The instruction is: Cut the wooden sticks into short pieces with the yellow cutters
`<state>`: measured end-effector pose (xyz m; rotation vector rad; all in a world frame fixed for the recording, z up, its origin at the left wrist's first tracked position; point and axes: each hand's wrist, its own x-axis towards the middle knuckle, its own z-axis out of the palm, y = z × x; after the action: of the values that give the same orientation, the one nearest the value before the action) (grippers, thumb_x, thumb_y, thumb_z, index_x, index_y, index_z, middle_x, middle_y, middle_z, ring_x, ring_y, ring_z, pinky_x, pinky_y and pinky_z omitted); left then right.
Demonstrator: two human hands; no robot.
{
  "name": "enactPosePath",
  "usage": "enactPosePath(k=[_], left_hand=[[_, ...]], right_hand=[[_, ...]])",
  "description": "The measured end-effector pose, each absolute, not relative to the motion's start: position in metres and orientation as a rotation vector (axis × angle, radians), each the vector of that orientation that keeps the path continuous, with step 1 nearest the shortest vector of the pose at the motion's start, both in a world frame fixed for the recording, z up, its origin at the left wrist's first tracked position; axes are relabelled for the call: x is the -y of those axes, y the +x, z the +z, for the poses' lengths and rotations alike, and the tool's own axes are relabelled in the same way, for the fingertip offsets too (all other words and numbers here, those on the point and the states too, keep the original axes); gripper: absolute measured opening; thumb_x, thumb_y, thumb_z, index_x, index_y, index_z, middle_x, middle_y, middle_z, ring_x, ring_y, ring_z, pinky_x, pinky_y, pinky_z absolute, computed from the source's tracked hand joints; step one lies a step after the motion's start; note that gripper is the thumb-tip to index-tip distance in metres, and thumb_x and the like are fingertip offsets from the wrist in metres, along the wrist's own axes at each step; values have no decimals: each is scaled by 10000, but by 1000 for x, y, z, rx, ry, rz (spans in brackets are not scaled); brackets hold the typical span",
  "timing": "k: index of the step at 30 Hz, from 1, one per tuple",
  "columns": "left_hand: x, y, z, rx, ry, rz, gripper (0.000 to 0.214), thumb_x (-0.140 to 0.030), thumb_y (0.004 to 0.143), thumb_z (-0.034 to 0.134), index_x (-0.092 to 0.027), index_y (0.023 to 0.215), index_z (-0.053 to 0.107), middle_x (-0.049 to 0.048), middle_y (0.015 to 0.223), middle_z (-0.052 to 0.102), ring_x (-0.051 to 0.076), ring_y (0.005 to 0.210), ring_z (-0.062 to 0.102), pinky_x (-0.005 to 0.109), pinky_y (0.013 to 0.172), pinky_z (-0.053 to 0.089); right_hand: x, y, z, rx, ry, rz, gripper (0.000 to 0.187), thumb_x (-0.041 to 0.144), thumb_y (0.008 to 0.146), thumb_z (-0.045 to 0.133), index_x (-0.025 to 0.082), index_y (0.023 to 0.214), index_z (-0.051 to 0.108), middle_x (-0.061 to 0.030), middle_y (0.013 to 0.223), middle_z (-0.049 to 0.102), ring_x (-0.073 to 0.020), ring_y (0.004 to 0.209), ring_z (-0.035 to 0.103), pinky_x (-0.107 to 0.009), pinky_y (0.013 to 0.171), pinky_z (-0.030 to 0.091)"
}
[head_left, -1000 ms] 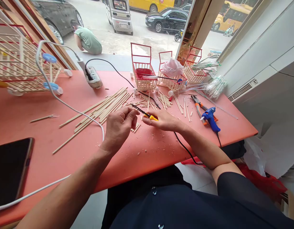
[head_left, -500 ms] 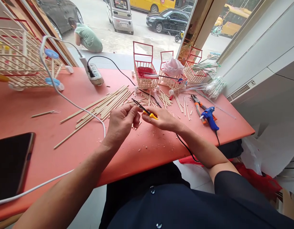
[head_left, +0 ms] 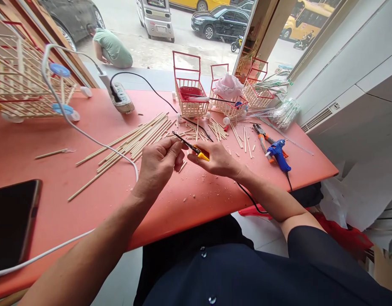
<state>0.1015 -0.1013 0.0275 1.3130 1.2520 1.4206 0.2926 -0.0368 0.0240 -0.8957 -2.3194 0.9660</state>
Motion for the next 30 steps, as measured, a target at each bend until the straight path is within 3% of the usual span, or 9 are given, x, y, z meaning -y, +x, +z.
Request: enactPosePath(k=[9,13,17,23,30], left_hand=[[100,104,22,-1225,1293,1417,220,-310,946,735,-236,755,657,-31,537,502,126,466,467,276,474,439],[95,102,17,-1238,1312,1420,242,-363,960,748,-234,776,661,-39,551,504,124,475,471,271,484,424],[95,103,14,-1335,1369,1474,111,-322,966,736,-225,922,703,-59,566,570,127,488,515,251,520,425],[100,105,15,-1556,1550,1450,286,-240,1005,667,-233,719,647,-30,576,606,124,522,529,263,585,428],[98,102,17,-1356,1448,1431,184,-249,988,635,-217,827,717,-47,498,556,133,451,499,269,533,419]], right_hand=[[39,296,20,2364,-971,779,441,599,1059,629,249,850,459,15,791,520,-153,753,435,-329,766,326],[37,294,18,2387,-1018,748,387,552,1096,641,216,916,575,-12,853,601,-160,792,490,-320,786,350],[36,292,16,2356,-1074,744,456,620,1107,650,204,923,615,-20,866,640,-162,796,511,-318,782,342],[35,291,20,2374,-1060,765,536,718,1074,616,199,938,611,-42,926,646,-179,854,517,-329,814,346],[26,295,27,2432,-900,1036,683,880,1042,492,211,972,609,-40,963,656,-204,917,563,-333,866,392]])
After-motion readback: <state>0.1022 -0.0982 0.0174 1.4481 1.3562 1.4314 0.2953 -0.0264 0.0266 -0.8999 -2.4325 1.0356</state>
